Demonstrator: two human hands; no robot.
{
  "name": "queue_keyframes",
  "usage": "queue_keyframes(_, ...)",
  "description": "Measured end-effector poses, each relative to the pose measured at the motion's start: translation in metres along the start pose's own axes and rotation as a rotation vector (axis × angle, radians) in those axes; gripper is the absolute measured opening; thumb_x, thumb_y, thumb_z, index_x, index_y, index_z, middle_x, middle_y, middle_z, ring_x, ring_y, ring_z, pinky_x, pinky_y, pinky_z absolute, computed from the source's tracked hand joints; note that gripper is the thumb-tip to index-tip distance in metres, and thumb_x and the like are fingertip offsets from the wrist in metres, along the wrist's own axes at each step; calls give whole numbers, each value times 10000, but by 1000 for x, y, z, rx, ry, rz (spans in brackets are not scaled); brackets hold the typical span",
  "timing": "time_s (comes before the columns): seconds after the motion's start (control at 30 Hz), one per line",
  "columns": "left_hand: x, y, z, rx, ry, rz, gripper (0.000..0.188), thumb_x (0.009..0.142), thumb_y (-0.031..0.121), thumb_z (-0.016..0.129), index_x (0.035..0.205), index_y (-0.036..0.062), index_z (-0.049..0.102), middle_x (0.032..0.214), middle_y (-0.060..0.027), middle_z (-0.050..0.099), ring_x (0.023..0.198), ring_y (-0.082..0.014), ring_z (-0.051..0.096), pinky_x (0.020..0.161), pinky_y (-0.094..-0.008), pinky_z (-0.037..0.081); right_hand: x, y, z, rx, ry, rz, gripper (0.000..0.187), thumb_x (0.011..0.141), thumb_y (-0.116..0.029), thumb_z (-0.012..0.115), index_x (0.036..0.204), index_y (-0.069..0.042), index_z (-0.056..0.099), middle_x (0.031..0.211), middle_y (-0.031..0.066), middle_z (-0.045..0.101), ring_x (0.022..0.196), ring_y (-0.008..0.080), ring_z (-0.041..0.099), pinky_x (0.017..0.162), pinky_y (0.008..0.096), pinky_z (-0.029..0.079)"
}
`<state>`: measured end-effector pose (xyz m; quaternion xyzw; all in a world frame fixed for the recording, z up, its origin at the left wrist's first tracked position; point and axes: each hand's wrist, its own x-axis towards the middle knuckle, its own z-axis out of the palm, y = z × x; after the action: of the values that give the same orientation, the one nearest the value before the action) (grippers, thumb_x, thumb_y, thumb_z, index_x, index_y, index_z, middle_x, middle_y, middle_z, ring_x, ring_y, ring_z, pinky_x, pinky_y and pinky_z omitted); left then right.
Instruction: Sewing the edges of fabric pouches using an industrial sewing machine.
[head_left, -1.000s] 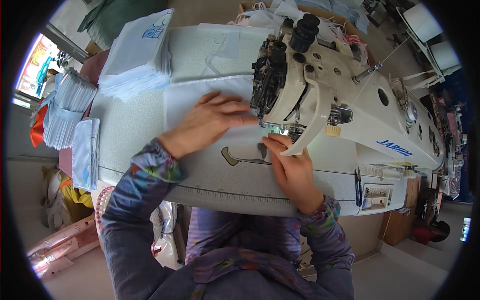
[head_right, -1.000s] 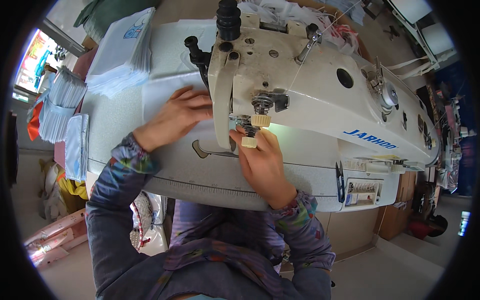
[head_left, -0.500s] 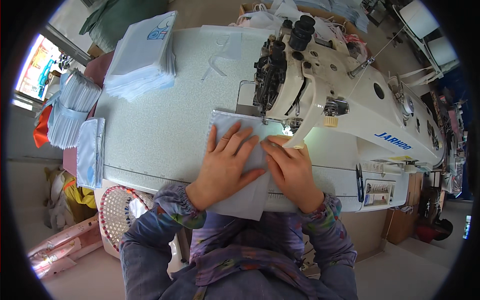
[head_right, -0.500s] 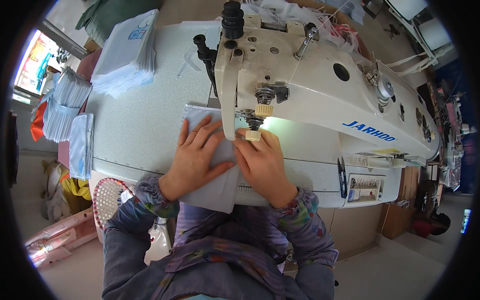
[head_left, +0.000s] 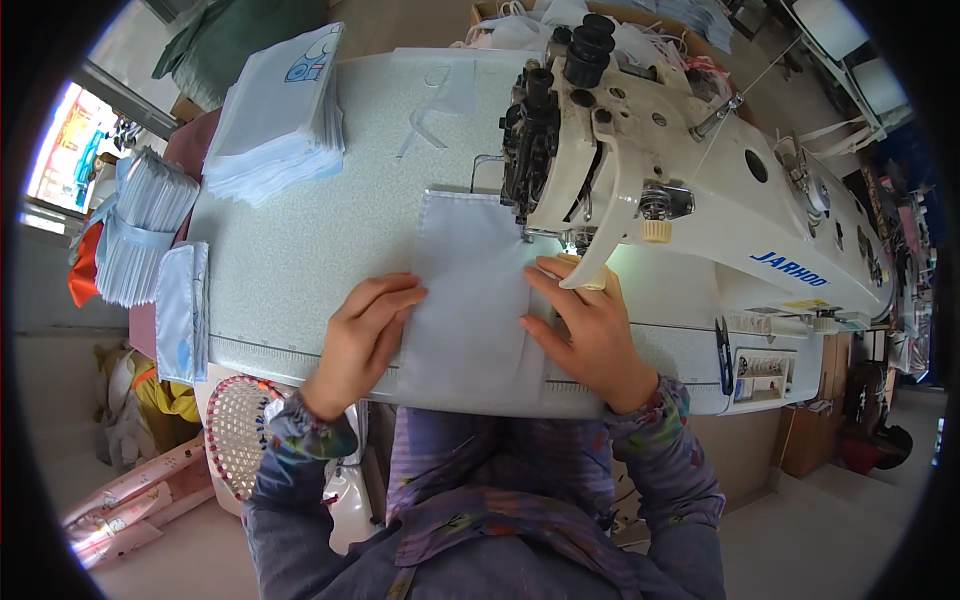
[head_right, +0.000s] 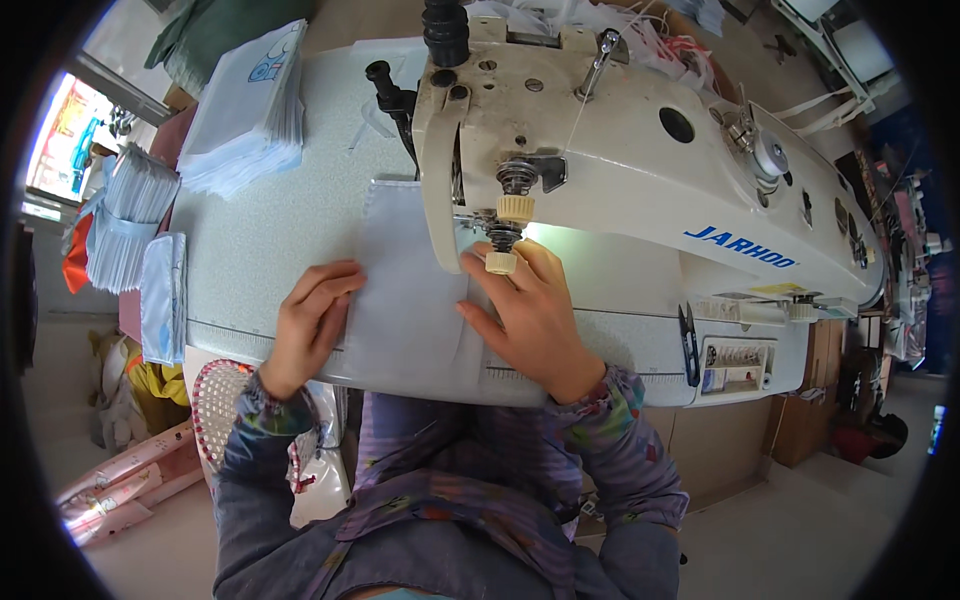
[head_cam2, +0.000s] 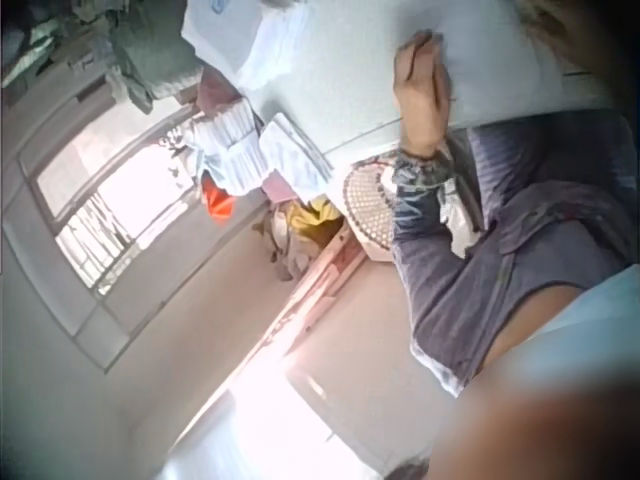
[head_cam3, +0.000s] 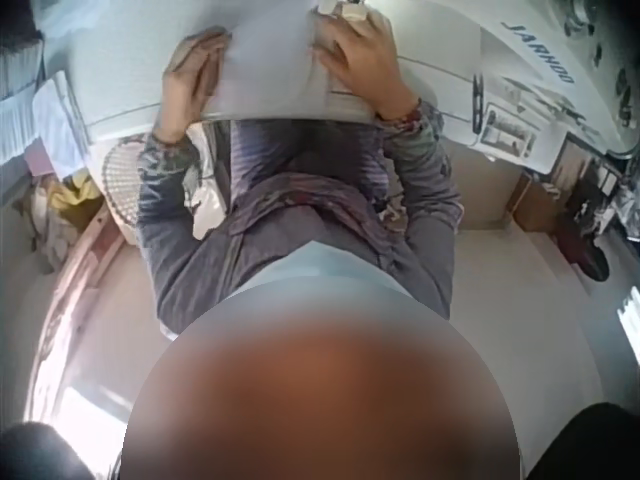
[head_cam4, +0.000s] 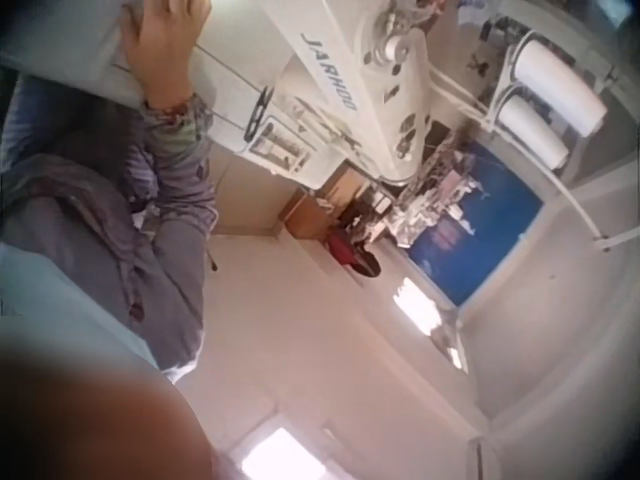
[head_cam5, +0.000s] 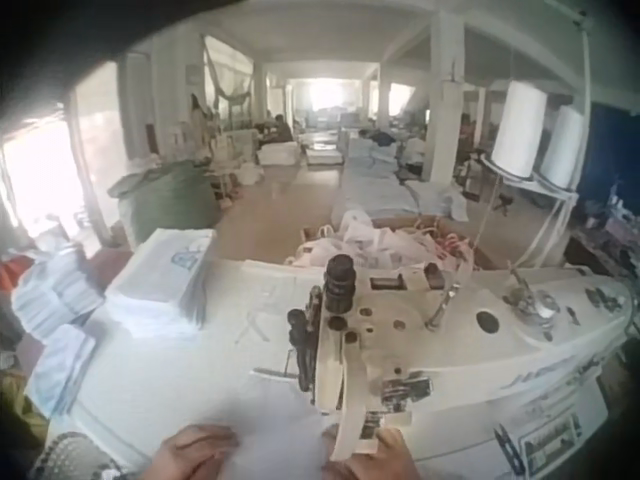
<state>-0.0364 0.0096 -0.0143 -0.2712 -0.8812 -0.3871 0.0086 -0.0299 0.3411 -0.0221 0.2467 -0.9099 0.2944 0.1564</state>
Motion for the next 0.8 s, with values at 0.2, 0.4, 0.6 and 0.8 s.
queue_keyframes(0.2,-1,12,-14,291,-141,265,532,836,40,790,1363,101,755,1498,-134,629,1476,-413,565,1239,-550,462,7,-4,2,30,5,36,526,892,-284,882,1341,-41,752,1417,109,710,1320,348,634,1125,483,459)
queue_keyframes(0.4,37,17,3,95,-250,521,372,729,127,743,1090,152,831,1155,-8,738,1156,-265,722,1082,-463,577,4,-3,6,-59,-12,-26,571,875,-318,896,1351,-44,739,1427,75,704,1313,360,645,1126,502,452)
queue_keyframes(0.6,56,1,9,22,-243,479,291,721,182,767,999,142,842,969,15,749,917,-249,702,846,-406,543,10,-4,3,-53,-88,34,582,879,-315,898,1365,-39,734,1427,92,701,1299,374,657,1105,502,470)
queue_keyframes(0.8,78,-10,7,5,-216,470,295,694,155,797,985,133,842,949,12,736,902,-261,679,865,-416,541,9,-2,5,-34,-76,10,582,887,-301,891,1379,-38,725,1428,105,689,1287,375,660,1062,493,503)
